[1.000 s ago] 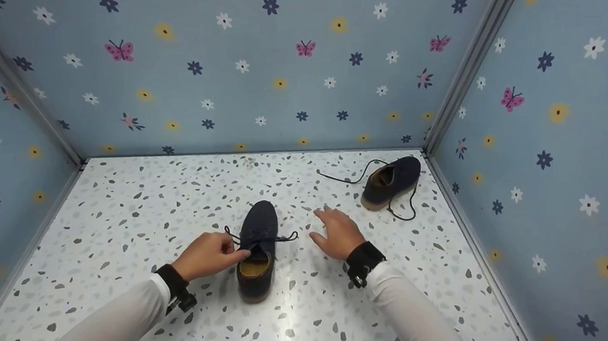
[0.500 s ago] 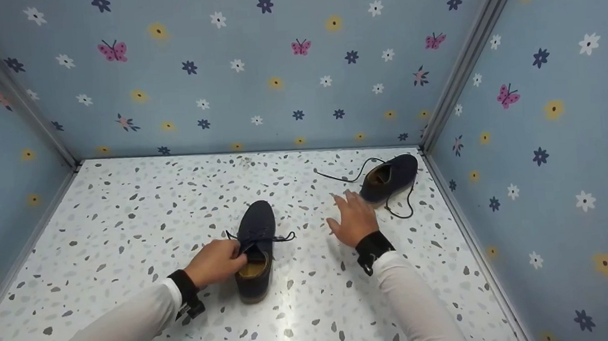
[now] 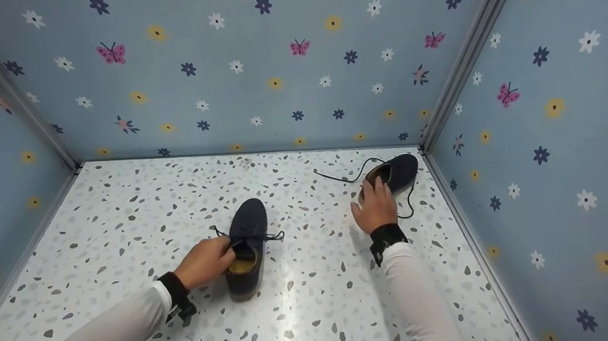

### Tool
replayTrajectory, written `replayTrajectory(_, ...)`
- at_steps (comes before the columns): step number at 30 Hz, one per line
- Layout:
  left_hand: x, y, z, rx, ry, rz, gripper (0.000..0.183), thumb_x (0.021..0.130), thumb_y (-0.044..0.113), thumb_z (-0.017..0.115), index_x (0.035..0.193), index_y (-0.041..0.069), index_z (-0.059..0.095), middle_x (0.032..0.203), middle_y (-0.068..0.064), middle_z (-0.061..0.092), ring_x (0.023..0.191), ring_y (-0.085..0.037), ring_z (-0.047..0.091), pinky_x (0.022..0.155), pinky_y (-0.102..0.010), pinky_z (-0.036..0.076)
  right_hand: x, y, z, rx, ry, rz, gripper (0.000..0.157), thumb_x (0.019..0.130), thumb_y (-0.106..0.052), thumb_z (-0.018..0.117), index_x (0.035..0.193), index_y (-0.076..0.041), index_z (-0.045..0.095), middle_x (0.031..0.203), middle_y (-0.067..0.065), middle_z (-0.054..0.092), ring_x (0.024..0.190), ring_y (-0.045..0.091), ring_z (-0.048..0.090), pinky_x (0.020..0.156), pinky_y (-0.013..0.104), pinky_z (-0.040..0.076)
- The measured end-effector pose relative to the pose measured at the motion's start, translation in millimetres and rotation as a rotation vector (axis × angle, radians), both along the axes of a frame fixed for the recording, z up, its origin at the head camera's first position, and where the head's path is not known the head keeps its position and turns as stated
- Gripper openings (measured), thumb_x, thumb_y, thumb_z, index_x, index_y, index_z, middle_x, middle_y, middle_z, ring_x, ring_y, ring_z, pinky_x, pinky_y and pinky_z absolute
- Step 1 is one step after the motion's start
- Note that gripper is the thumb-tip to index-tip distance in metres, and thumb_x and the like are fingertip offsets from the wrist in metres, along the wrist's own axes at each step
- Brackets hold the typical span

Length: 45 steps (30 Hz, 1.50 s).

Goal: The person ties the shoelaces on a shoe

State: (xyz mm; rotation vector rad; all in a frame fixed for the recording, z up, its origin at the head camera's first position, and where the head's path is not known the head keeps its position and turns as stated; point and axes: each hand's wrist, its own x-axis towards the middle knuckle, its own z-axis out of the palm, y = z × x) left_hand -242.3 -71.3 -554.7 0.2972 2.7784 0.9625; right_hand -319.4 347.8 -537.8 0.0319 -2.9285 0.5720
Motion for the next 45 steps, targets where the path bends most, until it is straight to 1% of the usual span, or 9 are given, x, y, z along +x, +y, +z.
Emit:
replayTrajectory(3, -1.9, -10.7, 4.1, 0.01, -0.012, 0.031, 0.012, 0.098, 0.021, 0.059, 0.09, 0.014, 0.062, 0.084, -0.001, 0.066, 0.072, -0.018, 0.06, 0.066, -0.034, 0.048, -4.2, 9.1, -0.3, -0.031, -0.028, -0.035, 0.076, 0.103, -0.041, 0.061, 0.162, -0.003, 0.032, 0.167, 0.038, 0.018, 0.153, 0.058, 0.023, 0.124, 0.068, 0.026)
replayTrajectory(8, -6.5, -31.2, 7.5, 0.014, -0.026, 0.064, 0.012, 0.1, 0.02, 0.057, 0.091, 0.014, 0.061, 0.086, -0.002, 0.067, 0.072, -0.018, 0.062, 0.066, -0.033, 0.049, -11.0, 19.9, -0.9, -0.057, -0.139, -0.105, 0.082, 0.104, -0.046, 0.059, 0.166, -0.009, 0.021, 0.169, 0.039, 0.006, 0.153, 0.062, 0.016, 0.123, 0.072, 0.024)
replayTrajectory(14, -13.4, -59.0, 6.1, -0.002, -0.012, 0.065, 0.015, 0.103, 0.021, 0.054, 0.091, 0.013, 0.058, 0.085, -0.003, 0.064, 0.073, -0.018, 0.06, 0.067, -0.033, 0.047, -16.4, 24.2, 1.1, -0.072, -0.224, -0.139, 0.076, 0.106, -0.04, 0.055, 0.168, -0.015, 0.018, 0.168, 0.041, 0.004, 0.153, 0.064, 0.016, 0.122, 0.073, 0.024)
replayTrajectory(20, -21.7, -85.4, 3.6, -0.035, 0.026, 0.065, 0.016, 0.103, 0.019, 0.053, 0.091, 0.01, 0.057, 0.085, -0.005, 0.063, 0.074, -0.019, 0.058, 0.068, -0.034, 0.046, -22.9, 28.0, 0.5, -0.079, -0.34, -0.155, 0.08, 0.107, -0.045, 0.051, 0.169, -0.019, 0.008, 0.168, 0.04, -0.001, 0.153, 0.064, 0.014, 0.122, 0.074, 0.022)
replayTrajectory(24, -25.2, -98.4, 2.0, -0.042, 0.016, 0.08, 0.016, 0.103, 0.019, 0.052, 0.092, 0.009, 0.058, 0.088, -0.006, 0.064, 0.076, -0.02, 0.059, 0.069, -0.034, 0.046, -25.3, 29.5, 2.0, -0.092, -0.362, -0.157, 0.074, 0.109, -0.038, 0.048, 0.169, -0.016, 0.009, 0.168, 0.039, 0.007, 0.152, 0.062, 0.02, 0.121, 0.073, 0.026)
replayTrajectory(28, -27.0, -110.5, 0.3, -0.051, 0.001, 0.101, 0.016, 0.104, 0.018, 0.051, 0.093, 0.009, 0.058, 0.089, -0.007, 0.063, 0.077, -0.021, 0.059, 0.068, -0.035, 0.045, -26.7, 28.0, 2.7, -0.114, -0.347, -0.163, 0.067, 0.11, -0.029, 0.048, 0.166, -0.011, 0.016, 0.163, 0.039, 0.028, 0.147, 0.057, 0.037, 0.118, 0.068, 0.035)
replayTrajectory(31, -28.4, -118.1, 1.1, -0.055, -0.009, 0.117, 0.017, 0.105, 0.02, 0.049, 0.097, 0.009, 0.058, 0.091, -0.008, 0.064, 0.079, -0.022, 0.06, 0.07, -0.036, 0.046, -27.7, 27.7, 1.1, -0.139, -0.328, -0.186, 0.064, 0.109, -0.027, 0.051, 0.162, -0.007, 0.021, 0.158, 0.037, 0.04, 0.143, 0.053, 0.045, 0.116, 0.065, 0.039)
replayTrajectory(37, -30.9, -125.9, 4.1, -0.069, -0.043, 0.143, 0.02, 0.107, 0.024, 0.048, 0.102, 0.008, 0.06, 0.096, -0.009, 0.067, 0.082, -0.023, 0.062, 0.072, -0.037, 0.048, -29.6, 31.5, -3.3, -0.18, -0.3, -0.208, 0.055, 0.109, -0.026, 0.052, 0.153, -0.002, 0.03, 0.153, 0.036, 0.047, 0.141, 0.051, 0.049, 0.115, 0.063, 0.042)
replayTrajectory(45, -32.4, -130.4, 4.3, -0.063, -0.062, 0.168, 0.026, 0.104, 0.03, 0.055, 0.086, 0.011, 0.056, 0.083, -0.005, 0.061, 0.072, -0.021, 0.056, 0.063, -0.032, 0.042, -27.5, 32.8, -5.9, -0.139, -0.261, -0.145, 0.038, 0.109, -0.022, 0.053, 0.14, -0.003, 0.042, 0.142, 0.036, 0.056, 0.131, 0.052, 0.057, 0.105, 0.063, 0.049)
